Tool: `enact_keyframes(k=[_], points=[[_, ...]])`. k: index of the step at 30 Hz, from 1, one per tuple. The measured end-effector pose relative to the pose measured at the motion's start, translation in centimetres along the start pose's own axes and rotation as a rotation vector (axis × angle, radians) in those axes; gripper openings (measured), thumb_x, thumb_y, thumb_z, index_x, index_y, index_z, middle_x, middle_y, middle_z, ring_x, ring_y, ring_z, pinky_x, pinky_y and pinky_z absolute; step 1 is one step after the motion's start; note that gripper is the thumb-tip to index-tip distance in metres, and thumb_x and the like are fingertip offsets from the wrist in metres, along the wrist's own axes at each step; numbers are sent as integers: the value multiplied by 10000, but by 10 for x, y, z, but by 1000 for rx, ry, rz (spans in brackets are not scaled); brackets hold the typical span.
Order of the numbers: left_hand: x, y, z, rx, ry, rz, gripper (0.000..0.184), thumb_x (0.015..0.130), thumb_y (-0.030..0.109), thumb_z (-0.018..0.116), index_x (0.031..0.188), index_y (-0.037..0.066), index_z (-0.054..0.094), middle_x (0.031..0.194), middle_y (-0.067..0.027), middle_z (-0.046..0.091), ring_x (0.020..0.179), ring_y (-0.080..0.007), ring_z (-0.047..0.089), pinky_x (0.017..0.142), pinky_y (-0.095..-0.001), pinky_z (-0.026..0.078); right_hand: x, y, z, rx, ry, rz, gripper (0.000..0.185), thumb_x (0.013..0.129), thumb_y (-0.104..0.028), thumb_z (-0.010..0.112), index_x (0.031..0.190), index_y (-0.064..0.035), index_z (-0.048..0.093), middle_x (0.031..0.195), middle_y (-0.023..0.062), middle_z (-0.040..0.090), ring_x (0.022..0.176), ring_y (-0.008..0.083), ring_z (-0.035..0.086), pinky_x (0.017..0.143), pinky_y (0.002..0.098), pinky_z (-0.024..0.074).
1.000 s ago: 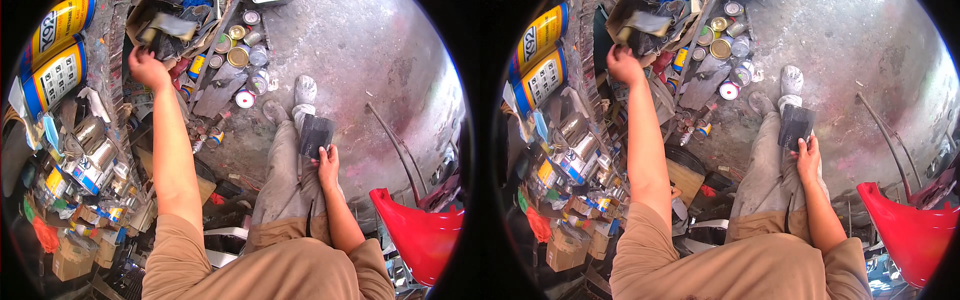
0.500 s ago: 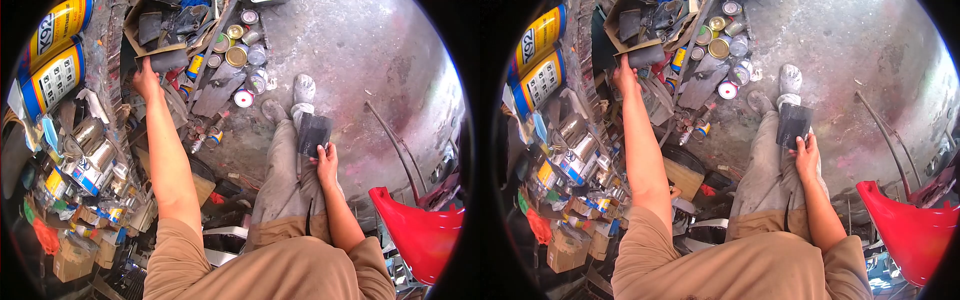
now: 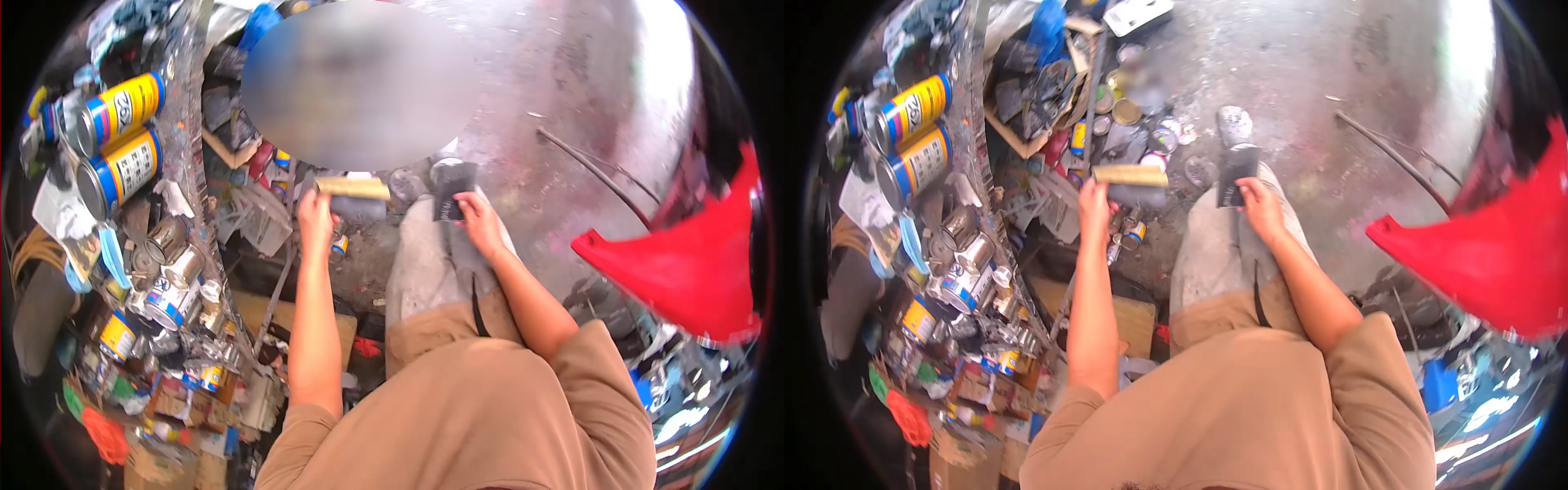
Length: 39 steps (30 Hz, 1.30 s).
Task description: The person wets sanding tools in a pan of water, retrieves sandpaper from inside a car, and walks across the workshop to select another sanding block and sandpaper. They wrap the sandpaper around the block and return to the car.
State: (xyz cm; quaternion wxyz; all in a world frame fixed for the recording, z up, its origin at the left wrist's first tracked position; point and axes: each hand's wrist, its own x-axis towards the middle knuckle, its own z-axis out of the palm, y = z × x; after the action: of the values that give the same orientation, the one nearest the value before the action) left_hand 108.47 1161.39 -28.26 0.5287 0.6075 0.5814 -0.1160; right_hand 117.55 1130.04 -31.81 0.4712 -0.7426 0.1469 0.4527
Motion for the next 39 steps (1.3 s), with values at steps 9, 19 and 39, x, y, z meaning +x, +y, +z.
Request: enact_keyframes(k=[9, 19, 39], points=[[-197, 44, 25, 503, -651, 319, 311, 924, 239, 524, 1076, -9, 632, 764, -168, 629, 782, -163, 632, 779, -325, 489, -103, -8, -27, -538, -147, -347, 240, 848, -111, 526, 1024, -144, 687, 1008, 151, 684, 966, 343, 644, 825, 445, 500], [-308, 80, 91, 676, -1339, 333, 330, 945, 249, 531, 1132, -2, 637, 935, -7, 649, 804, -77, 548, 691, -232, 442, -298, 29, -67, 611, -75, -13, 611, 955, -593, 394, 1234, -74, 556, 1210, 91, 568, 909, 228, 628, 731, 359, 515], [-729, -80, 470, 1608, -1443, 1270, 421, 797, 366, 549, 1098, 108, 687, 1018, -204, 679, 960, -386, 649, 858, -461, 504, -567, 299, -314, 461, 1119, -128, 684, 750, -271, 791, 1289, -1, 467, 1141, 112, 596, 1067, 199, 567, 937, 345, 444]])
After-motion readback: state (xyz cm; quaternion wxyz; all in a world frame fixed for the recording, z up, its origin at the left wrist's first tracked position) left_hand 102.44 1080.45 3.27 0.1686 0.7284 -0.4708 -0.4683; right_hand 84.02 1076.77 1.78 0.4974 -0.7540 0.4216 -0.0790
